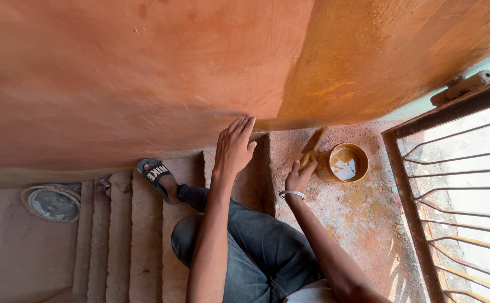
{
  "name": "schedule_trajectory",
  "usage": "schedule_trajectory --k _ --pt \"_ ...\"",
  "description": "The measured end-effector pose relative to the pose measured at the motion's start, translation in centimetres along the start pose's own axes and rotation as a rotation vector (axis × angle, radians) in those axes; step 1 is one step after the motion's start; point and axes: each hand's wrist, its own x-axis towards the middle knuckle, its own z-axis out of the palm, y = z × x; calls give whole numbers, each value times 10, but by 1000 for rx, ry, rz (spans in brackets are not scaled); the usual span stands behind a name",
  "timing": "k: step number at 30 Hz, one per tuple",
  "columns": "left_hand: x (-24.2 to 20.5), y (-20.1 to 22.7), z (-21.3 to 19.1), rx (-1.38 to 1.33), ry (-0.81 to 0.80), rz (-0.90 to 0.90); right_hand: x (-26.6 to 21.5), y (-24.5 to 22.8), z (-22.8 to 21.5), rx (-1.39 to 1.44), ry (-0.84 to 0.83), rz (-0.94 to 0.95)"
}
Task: The person paints a peach-colored wall using a paintbrush and a small container of paint. They repeatedly dip the brush into the container and apply paint to the wall surface in vertical strokes.
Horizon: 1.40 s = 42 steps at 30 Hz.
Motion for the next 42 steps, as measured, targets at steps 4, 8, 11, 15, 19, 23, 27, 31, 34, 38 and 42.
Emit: schedule_trajectory --k 4,8,11,15,19,23,27,31,34,38,42 --pt "-2 1 -5 14 -5 -17 -25 -31 10 -33 -438 -53" --pt "-3 2 -8 15 4 -14 -48 -63 18 -160 -735 -498" --pt "-4 2 -8 14 8 -7 -45 -63 23 -8 -605 -514" --pt "0 1 -9 28 52 15 -12 -32 12 -112 -318 199" --pt "-4 1 -11 -20 65 0 13 -5 -6 -27 133 -233" --pt "-3 -3 -20 -19 76 -13 -2 -21 3 1 -229 20" --pt "-8 -5 -25 -12 97 -29 -51 -52 22 -95 -554 -390" --pt "-8 -6 -24 -18 107 -16 -62 -61 32 -90 -714 -413" --pt "-8 -8 -23 -28 107 -5 -47 -47 36 31 -423 -223" --pt "-6 -7 -21 -29 101 -18 -20 -24 26 204 -58 202" --pt "-6 -6 -20 -25 102 -26 -16 -25 19 153 -55 -13"
